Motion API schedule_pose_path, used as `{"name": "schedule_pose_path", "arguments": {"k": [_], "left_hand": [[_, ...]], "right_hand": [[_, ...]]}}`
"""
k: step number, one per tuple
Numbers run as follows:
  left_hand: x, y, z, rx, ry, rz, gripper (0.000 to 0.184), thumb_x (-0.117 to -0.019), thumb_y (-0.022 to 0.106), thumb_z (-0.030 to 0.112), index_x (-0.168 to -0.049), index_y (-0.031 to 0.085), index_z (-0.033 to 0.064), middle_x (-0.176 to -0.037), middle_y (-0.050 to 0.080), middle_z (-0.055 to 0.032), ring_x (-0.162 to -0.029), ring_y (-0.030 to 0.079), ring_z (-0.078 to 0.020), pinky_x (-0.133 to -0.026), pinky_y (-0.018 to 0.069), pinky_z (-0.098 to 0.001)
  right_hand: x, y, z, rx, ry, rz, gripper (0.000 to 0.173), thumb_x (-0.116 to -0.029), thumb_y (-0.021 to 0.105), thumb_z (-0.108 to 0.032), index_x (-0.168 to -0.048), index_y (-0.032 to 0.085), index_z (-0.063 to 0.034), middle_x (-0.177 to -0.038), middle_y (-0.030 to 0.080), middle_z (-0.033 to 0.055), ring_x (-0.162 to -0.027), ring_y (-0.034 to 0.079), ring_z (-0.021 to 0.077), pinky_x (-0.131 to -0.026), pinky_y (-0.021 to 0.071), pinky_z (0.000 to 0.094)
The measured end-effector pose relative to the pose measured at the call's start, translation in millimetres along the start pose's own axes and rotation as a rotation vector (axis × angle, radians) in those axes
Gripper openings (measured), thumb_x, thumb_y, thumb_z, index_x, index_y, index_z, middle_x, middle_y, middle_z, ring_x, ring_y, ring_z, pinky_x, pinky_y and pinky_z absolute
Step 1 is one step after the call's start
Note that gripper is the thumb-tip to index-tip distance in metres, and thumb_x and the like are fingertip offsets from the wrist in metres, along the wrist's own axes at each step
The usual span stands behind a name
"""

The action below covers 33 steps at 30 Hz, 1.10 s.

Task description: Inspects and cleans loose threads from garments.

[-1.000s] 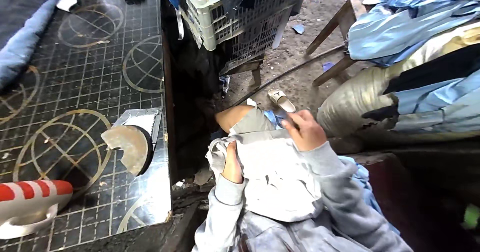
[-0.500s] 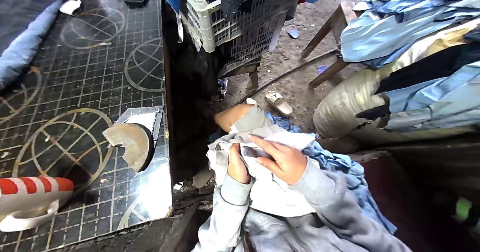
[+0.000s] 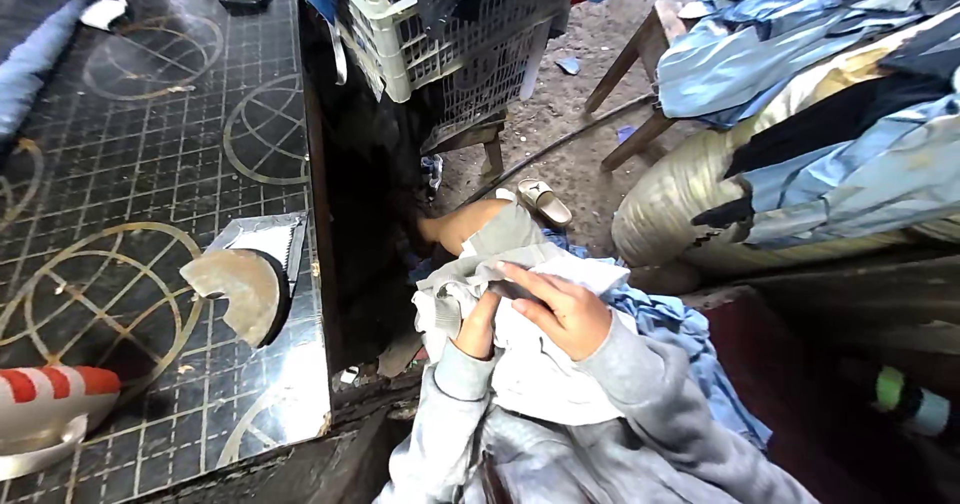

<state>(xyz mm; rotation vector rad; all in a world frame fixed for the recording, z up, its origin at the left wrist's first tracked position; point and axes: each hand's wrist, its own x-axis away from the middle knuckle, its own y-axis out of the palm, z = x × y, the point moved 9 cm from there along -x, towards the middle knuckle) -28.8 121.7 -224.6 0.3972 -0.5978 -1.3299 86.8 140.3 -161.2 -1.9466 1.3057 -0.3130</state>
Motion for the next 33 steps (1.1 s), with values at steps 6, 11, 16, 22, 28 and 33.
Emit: {"name": "schedule_pose_path", "arguments": {"k": [6, 11, 16, 22, 28, 33], "left_hand": [[4.1, 2.1, -7.9, 0.047, 0.059, 0.049, 0.019, -0.0956, 0.051, 0.004, -0.111, 0.063, -0.0010, -0.098, 0.074, 0.0030, -0.099, 0.068, -0.0016, -0.095, 0.0549, -0.0241], [5.6, -23.9, -12.8, -0.288, 0.294, 0.243, 0.024, -0.0812, 0.072, 0.011, -0.093, 0.067, -0.0091, -0.088, 0.071, -0.0053, -0.089, 0.067, -0.0045, -0.087, 0.0555, -0.0227], [3.1, -19.6, -1.0, -0.303, 0.407, 0.181, 0.014, -0.0833, 0.069, 0.006, -0.089, 0.070, -0.0065, -0.088, 0.072, -0.0046, -0.090, 0.068, -0.0055, -0.087, 0.0562, -0.0238], [-3.9, -15.1, -3.6, -0.121, 0.128, 0.136, 0.024, -0.0928, 0.061, 0.000, -0.115, 0.060, -0.0101, -0.103, 0.071, -0.0058, -0.102, 0.066, -0.0061, -0.097, 0.0540, -0.0266], [-3.7, -15.2, -5.5, -0.055, 0.032, 0.079, 0.017, -0.0918, 0.060, 0.001, -0.107, 0.064, -0.0032, -0.093, 0.073, -0.0027, -0.092, 0.070, -0.0078, -0.090, 0.0576, -0.0291], [-1.8, -12.8, -9.2, 0.037, 0.053, 0.074, 0.016, -0.0938, 0.057, 0.001, -0.107, 0.064, -0.0026, -0.095, 0.074, -0.0023, -0.094, 0.070, -0.0075, -0.092, 0.0570, -0.0290]], "right_hand": [[7.0, -1.5, -5.1, 0.159, -0.006, 0.114, 0.044, -0.1047, 0.047, -0.042, -0.135, 0.069, -0.0190, -0.092, 0.073, 0.0167, -0.062, 0.067, 0.0287, -0.050, 0.0537, 0.0447], [-0.2, 7.2, -0.9, 0.078, 0.069, 0.089, 0.042, -0.1044, 0.050, -0.038, -0.130, 0.072, -0.0139, -0.102, 0.075, 0.0162, -0.076, 0.073, 0.0321, -0.060, 0.0582, 0.0505], [-4.3, 9.9, 6.3, -0.129, 0.050, 0.067, 0.044, -0.1066, 0.048, -0.038, -0.130, 0.070, -0.0077, -0.115, 0.075, 0.0125, -0.096, 0.074, 0.0239, -0.080, 0.0604, 0.0444], [-15.4, 9.8, 4.6, -0.236, 0.059, 0.030, 0.042, -0.1073, 0.048, -0.033, -0.129, 0.070, -0.0036, -0.115, 0.075, 0.0117, -0.093, 0.072, 0.0158, -0.083, 0.0584, 0.0360], [-4.2, 8.1, -3.0, 0.084, 0.049, 0.050, 0.047, -0.1049, 0.048, -0.044, -0.136, 0.068, -0.0147, -0.100, 0.074, 0.0162, -0.070, 0.071, 0.0309, -0.056, 0.0571, 0.0496], [4.1, 3.1, -6.5, 0.206, 0.016, 0.095, 0.045, -0.1041, 0.048, -0.044, -0.136, 0.068, -0.0197, -0.088, 0.072, 0.0160, -0.061, 0.067, 0.0290, -0.050, 0.0542, 0.0452]]}}
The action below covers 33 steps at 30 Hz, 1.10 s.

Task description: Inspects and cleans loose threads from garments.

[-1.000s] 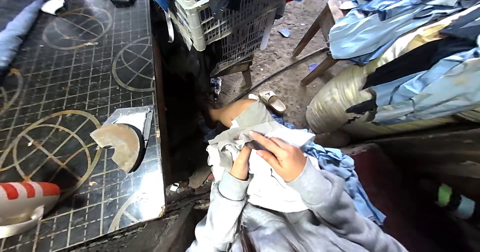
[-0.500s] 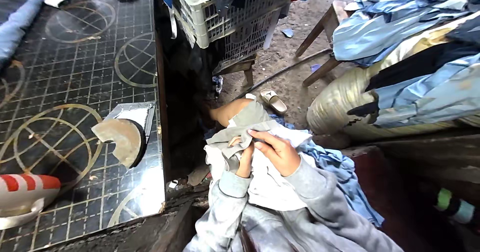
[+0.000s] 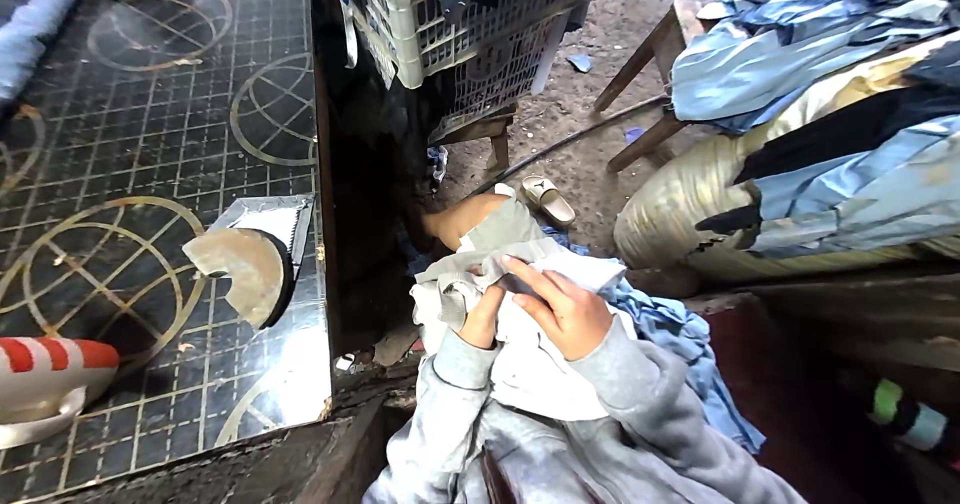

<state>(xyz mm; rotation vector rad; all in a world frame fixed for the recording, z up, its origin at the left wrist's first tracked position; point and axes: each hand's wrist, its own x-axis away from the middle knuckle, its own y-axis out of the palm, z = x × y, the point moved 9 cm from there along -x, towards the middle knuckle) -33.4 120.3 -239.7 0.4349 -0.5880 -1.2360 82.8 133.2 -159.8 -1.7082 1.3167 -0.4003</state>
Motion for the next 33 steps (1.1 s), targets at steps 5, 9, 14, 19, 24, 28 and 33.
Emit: {"name": "schedule_pose_path", "arguments": {"k": [5, 9, 14, 19, 24, 28, 33], "left_hand": [[-3.7, -2.5, -8.8, 0.008, 0.155, 0.038, 0.017, -0.0838, 0.068, 0.003, -0.100, 0.063, -0.0015, -0.091, 0.071, 0.0017, -0.093, 0.067, -0.0025, -0.089, 0.0552, -0.0239], [-4.4, -8.1, -13.6, -0.065, 0.221, 0.039, 0.021, -0.0826, 0.072, 0.005, -0.099, 0.064, -0.0045, -0.093, 0.071, -0.0006, -0.094, 0.067, -0.0038, -0.091, 0.0552, -0.0244], [-2.0, 0.2, -1.1, -0.037, 0.100, 0.047, 0.015, -0.0891, 0.061, -0.003, -0.104, 0.062, -0.0039, -0.093, 0.071, 0.0002, -0.094, 0.067, -0.0034, -0.091, 0.0552, -0.0246], [-1.5, -0.2, -3.9, -0.085, 0.042, 0.023, 0.022, -0.0922, 0.056, -0.002, -0.113, 0.059, -0.0089, -0.100, 0.070, -0.0031, -0.099, 0.066, -0.0042, -0.095, 0.0536, -0.0245], [-6.6, 0.7, 9.0, -0.156, 0.056, -0.011, 0.027, -0.0853, 0.073, 0.003, -0.108, 0.061, -0.0053, -0.096, 0.073, -0.0017, -0.094, 0.070, -0.0056, -0.091, 0.0575, -0.0275], [-8.7, 0.5, 12.8, -0.131, 0.069, -0.027, 0.020, -0.0840, 0.068, -0.002, -0.104, 0.066, -0.0042, -0.093, 0.074, -0.0025, -0.093, 0.070, -0.0067, -0.090, 0.0576, -0.0281], [-5.8, -5.0, 4.3, 0.001, 0.016, -0.009, 0.021, -0.0856, 0.070, -0.001, -0.107, 0.065, -0.0023, -0.095, 0.075, -0.0034, -0.095, 0.071, -0.0091, -0.092, 0.0577, -0.0311]], "right_hand": [[-4.3, 4.0, 1.9, -0.032, 0.033, 0.022, 0.041, -0.1036, 0.050, -0.039, -0.129, 0.073, -0.0153, -0.088, 0.073, 0.0172, -0.064, 0.069, 0.0313, -0.052, 0.0549, 0.0469], [-6.3, 7.0, 7.6, -0.098, 0.067, 0.002, 0.041, -0.1034, 0.052, -0.037, -0.128, 0.073, -0.0127, -0.095, 0.074, 0.0171, -0.072, 0.072, 0.0327, -0.058, 0.0571, 0.0499], [1.3, 4.4, 5.9, -0.065, 0.037, -0.027, 0.043, -0.1049, 0.048, -0.040, -0.135, 0.069, -0.0175, -0.097, 0.073, 0.0180, -0.070, 0.071, 0.0326, -0.056, 0.0567, 0.0495], [-10.4, 8.1, 11.8, -0.264, 0.046, -0.051, 0.040, -0.1051, 0.051, -0.034, -0.129, 0.071, -0.0088, -0.103, 0.076, 0.0142, -0.078, 0.072, 0.0231, -0.068, 0.0596, 0.0415], [-22.4, 12.0, 16.9, -0.705, 0.115, -0.236, 0.038, -0.1066, 0.050, -0.025, -0.128, 0.066, 0.0018, -0.110, 0.072, 0.0043, -0.074, 0.055, -0.0070, -0.070, 0.0472, 0.0134], [-17.0, 7.2, 7.4, -0.353, 0.009, -0.126, 0.044, -0.1063, 0.050, -0.037, -0.132, 0.068, -0.0071, -0.113, 0.075, 0.0120, -0.087, 0.073, 0.0188, -0.076, 0.0599, 0.0387], [-5.2, 1.8, 0.0, -0.045, -0.026, -0.055, 0.046, -0.1036, 0.049, -0.045, -0.138, 0.067, -0.0194, -0.085, 0.071, 0.0164, -0.060, 0.066, 0.0299, -0.049, 0.0535, 0.0466]]}}
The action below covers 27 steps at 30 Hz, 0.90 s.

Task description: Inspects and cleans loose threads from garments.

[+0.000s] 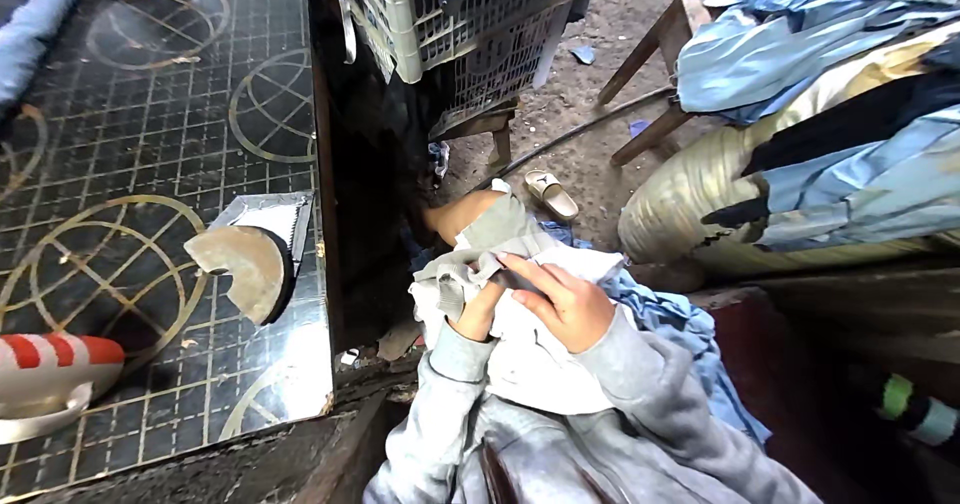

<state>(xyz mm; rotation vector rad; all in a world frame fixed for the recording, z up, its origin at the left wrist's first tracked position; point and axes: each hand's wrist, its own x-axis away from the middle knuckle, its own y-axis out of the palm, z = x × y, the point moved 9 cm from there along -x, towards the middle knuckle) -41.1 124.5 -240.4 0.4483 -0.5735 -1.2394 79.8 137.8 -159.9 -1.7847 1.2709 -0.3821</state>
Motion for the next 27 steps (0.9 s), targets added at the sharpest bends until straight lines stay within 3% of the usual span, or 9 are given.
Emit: {"name": "schedule_pose_path", "arguments": {"k": [4, 8, 13, 16, 20, 24, 27], "left_hand": [[2.0, 5.7, 2.0, 0.021, -0.049, -0.036, 0.014, -0.0934, 0.057, 0.000, -0.103, 0.067, 0.0017, -0.092, 0.075, -0.0013, -0.092, 0.072, -0.0080, -0.090, 0.0582, -0.0299], [3.1, 12.3, 7.1, 0.038, -0.054, -0.077, 0.021, -0.0954, 0.049, 0.001, -0.096, 0.070, 0.0071, -0.086, 0.076, 0.0006, -0.085, 0.073, -0.0065, -0.084, 0.0598, -0.0277], [4.4, 14.6, 3.2, 0.041, -0.109, -0.113, 0.023, -0.0982, 0.046, 0.004, -0.101, 0.069, 0.0058, -0.091, 0.076, 0.0003, -0.090, 0.072, -0.0064, -0.089, 0.0583, -0.0280], [4.3, 12.6, -0.7, 0.049, -0.081, -0.116, 0.018, -0.0965, 0.052, 0.004, -0.104, 0.068, 0.0038, -0.094, 0.076, -0.0004, -0.094, 0.071, -0.0071, -0.092, 0.0573, -0.0292], [1.4, -0.6, -8.5, -0.023, 0.070, 0.001, 0.020, -0.0857, 0.066, -0.002, -0.106, 0.064, -0.0044, -0.095, 0.073, -0.0041, -0.095, 0.070, -0.0091, -0.091, 0.0572, -0.0303], [0.6, -2.0, -10.3, -0.079, 0.166, 0.008, 0.020, -0.0812, 0.069, 0.000, -0.100, 0.067, -0.0023, -0.092, 0.073, 0.0005, -0.092, 0.069, -0.0044, -0.088, 0.0569, -0.0261], [-0.9, 3.1, -3.0, -0.131, 0.165, -0.024, 0.017, -0.0846, 0.069, -0.001, -0.102, 0.067, -0.0029, -0.094, 0.074, 0.0008, -0.095, 0.069, -0.0041, -0.091, 0.0566, -0.0261]], "right_hand": [[5.6, -1.2, 2.5, 0.018, -0.011, -0.009, 0.047, -0.1042, 0.048, -0.044, -0.139, 0.066, -0.0190, -0.086, 0.071, 0.0158, -0.060, 0.066, 0.0288, -0.050, 0.0535, 0.0449], [8.9, -1.9, 5.9, 0.001, -0.012, -0.015, 0.046, -0.1043, 0.048, -0.043, -0.139, 0.066, -0.0184, -0.090, 0.072, 0.0165, -0.063, 0.067, 0.0295, -0.052, 0.0543, 0.0455], [8.3, -1.7, 6.0, 0.002, -0.021, 0.000, 0.045, -0.1047, 0.048, -0.042, -0.139, 0.066, -0.0198, -0.086, 0.070, 0.0153, -0.061, 0.066, 0.0283, -0.050, 0.0533, 0.0448], [8.2, -1.2, 7.4, 0.004, -0.014, 0.012, 0.044, -0.1051, 0.047, -0.043, -0.138, 0.067, -0.0218, -0.083, 0.069, 0.0145, -0.059, 0.064, 0.0274, -0.049, 0.0525, 0.0442], [4.9, 1.2, 7.7, 0.007, 0.038, 0.052, 0.042, -0.1043, 0.049, -0.041, -0.132, 0.071, -0.0196, -0.087, 0.072, 0.0157, -0.062, 0.068, 0.0293, -0.051, 0.0543, 0.0457], [2.0, 4.8, 10.3, -0.044, 0.101, 0.052, 0.040, -0.1034, 0.052, -0.038, -0.127, 0.073, -0.0133, -0.095, 0.074, 0.0175, -0.072, 0.072, 0.0338, -0.058, 0.0567, 0.0509], [1.0, 5.5, 16.9, -0.211, 0.082, 0.040, 0.042, -0.1052, 0.051, -0.037, -0.128, 0.071, -0.0082, -0.107, 0.076, 0.0152, -0.085, 0.074, 0.0281, -0.071, 0.0598, 0.0474]]}}
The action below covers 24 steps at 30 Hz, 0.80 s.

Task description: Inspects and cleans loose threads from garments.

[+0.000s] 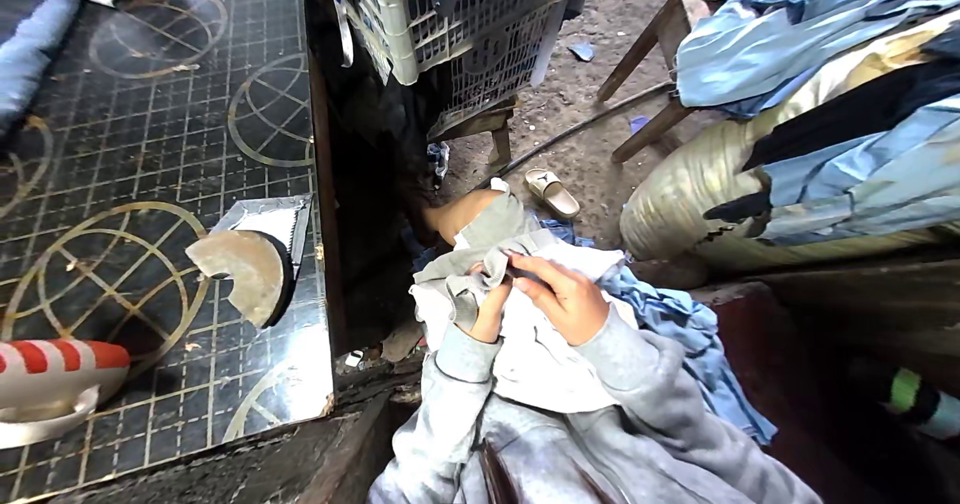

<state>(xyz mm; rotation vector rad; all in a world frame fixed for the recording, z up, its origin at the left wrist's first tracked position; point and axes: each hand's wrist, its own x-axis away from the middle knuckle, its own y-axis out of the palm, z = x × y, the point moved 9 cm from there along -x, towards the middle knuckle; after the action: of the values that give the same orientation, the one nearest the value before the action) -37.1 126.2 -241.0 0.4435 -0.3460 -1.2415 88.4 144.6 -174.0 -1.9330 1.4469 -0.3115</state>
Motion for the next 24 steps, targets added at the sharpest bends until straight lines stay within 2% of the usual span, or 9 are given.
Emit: {"name": "schedule_pose_path", "arguments": {"k": [2, 4, 6, 8, 11, 13, 16, 20, 24], "left_hand": [[-2.9, 4.6, 4.9, -0.025, -0.061, -0.042, 0.019, -0.0865, 0.066, -0.001, -0.104, 0.066, -0.0052, -0.095, 0.074, -0.0005, -0.096, 0.069, -0.0043, -0.092, 0.0566, -0.0263], [-5.9, 6.9, 7.1, -0.004, -0.115, -0.082, 0.021, -0.0870, 0.068, 0.000, -0.107, 0.066, -0.0056, -0.097, 0.074, -0.0013, -0.096, 0.069, -0.0053, -0.094, 0.0564, -0.0274], [-8.3, 7.4, 8.4, 0.021, -0.136, -0.089, 0.021, -0.0848, 0.069, -0.003, -0.105, 0.067, -0.0036, -0.096, 0.074, -0.0006, -0.095, 0.070, -0.0058, -0.093, 0.0573, -0.0281], [-9.2, 5.9, 7.0, 0.050, -0.139, -0.089, 0.022, -0.0839, 0.070, -0.003, -0.105, 0.067, -0.0029, -0.096, 0.075, -0.0015, -0.095, 0.071, -0.0071, -0.093, 0.0576, -0.0295], [-7.9, 2.8, 5.8, 0.082, -0.132, -0.076, 0.020, -0.0826, 0.069, -0.003, -0.103, 0.068, -0.0007, -0.095, 0.075, -0.0013, -0.094, 0.070, -0.0072, -0.091, 0.0579, -0.0300], [-6.6, 1.8, 4.5, 0.099, -0.151, -0.080, 0.018, -0.0838, 0.066, -0.003, -0.101, 0.069, 0.0015, -0.093, 0.075, -0.0004, -0.093, 0.071, -0.0069, -0.090, 0.0579, -0.0296], [-6.3, 0.7, 3.4, 0.124, -0.147, -0.079, 0.019, -0.0816, 0.066, -0.004, -0.098, 0.070, 0.0045, -0.090, 0.075, 0.0008, -0.090, 0.071, -0.0066, -0.087, 0.0586, -0.0286], [0.3, 0.6, -1.2, 0.086, -0.171, -0.061, 0.024, -0.0813, 0.069, -0.002, -0.105, 0.067, 0.0008, -0.094, 0.074, 0.0013, -0.094, 0.069, -0.0050, -0.089, 0.0576, -0.0281], [0.7, 2.7, 17.8, 0.021, 0.066, -0.034, 0.033, -0.0757, 0.078, -0.002, -0.104, 0.063, -0.0092, -0.094, 0.073, -0.0037, -0.093, 0.070, -0.0062, -0.087, 0.0570, -0.0272]], "right_hand": [[-2.1, -1.3, 1.6, -0.113, -0.009, -0.021, 0.043, -0.1064, 0.049, -0.036, -0.129, 0.070, -0.0055, -0.112, 0.075, 0.0135, -0.086, 0.073, 0.0209, -0.076, 0.0591, 0.0407], [-4.6, -2.3, 0.6, -0.187, -0.013, -0.039, 0.044, -0.1071, 0.049, -0.036, -0.129, 0.069, -0.0039, -0.113, 0.075, 0.0118, -0.083, 0.069, 0.0132, -0.076, 0.0570, 0.0332], [-6.3, -3.5, 0.2, -0.244, -0.011, -0.061, 0.043, -0.1074, 0.049, -0.034, -0.129, 0.069, -0.0021, -0.115, 0.074, 0.0105, -0.088, 0.070, 0.0082, -0.081, 0.0571, 0.0280], [-6.1, -3.9, 1.4, -0.254, -0.014, -0.065, 0.043, -0.1074, 0.049, -0.034, -0.129, 0.068, -0.0021, -0.113, 0.074, 0.0098, -0.086, 0.068, 0.0064, -0.079, 0.0562, 0.0259], [-2.3, -4.2, -2.2, -0.078, -0.045, -0.056, 0.045, -0.1064, 0.049, -0.040, -0.132, 0.069, -0.0084, -0.106, 0.075, 0.0132, -0.081, 0.072, 0.0206, -0.072, 0.0597, 0.0401], [0.1, -5.6, -6.8, 0.071, -0.043, -0.045, 0.046, -0.1051, 0.049, -0.044, -0.135, 0.068, -0.0144, -0.098, 0.074, 0.0155, -0.073, 0.071, 0.0287, -0.060, 0.0580, 0.0475], [3.2, -6.3, -10.4, 0.205, -0.055, -0.005, 0.047, -0.1042, 0.048, -0.046, -0.137, 0.067, -0.0188, -0.087, 0.071, 0.0157, -0.061, 0.067, 0.0290, -0.051, 0.0541, 0.0461], [6.2, -6.7, -9.9, 0.242, -0.046, 0.042, 0.044, -0.1029, 0.050, -0.043, -0.134, 0.070, -0.0188, -0.088, 0.073, 0.0159, -0.061, 0.068, 0.0302, -0.050, 0.0548, 0.0477], [2.7, -4.9, -6.1, 0.197, -0.032, 0.089, 0.043, -0.0994, 0.053, -0.039, -0.125, 0.074, -0.0108, -0.091, 0.074, 0.0192, -0.065, 0.071, 0.0368, -0.054, 0.0560, 0.0561]]}}
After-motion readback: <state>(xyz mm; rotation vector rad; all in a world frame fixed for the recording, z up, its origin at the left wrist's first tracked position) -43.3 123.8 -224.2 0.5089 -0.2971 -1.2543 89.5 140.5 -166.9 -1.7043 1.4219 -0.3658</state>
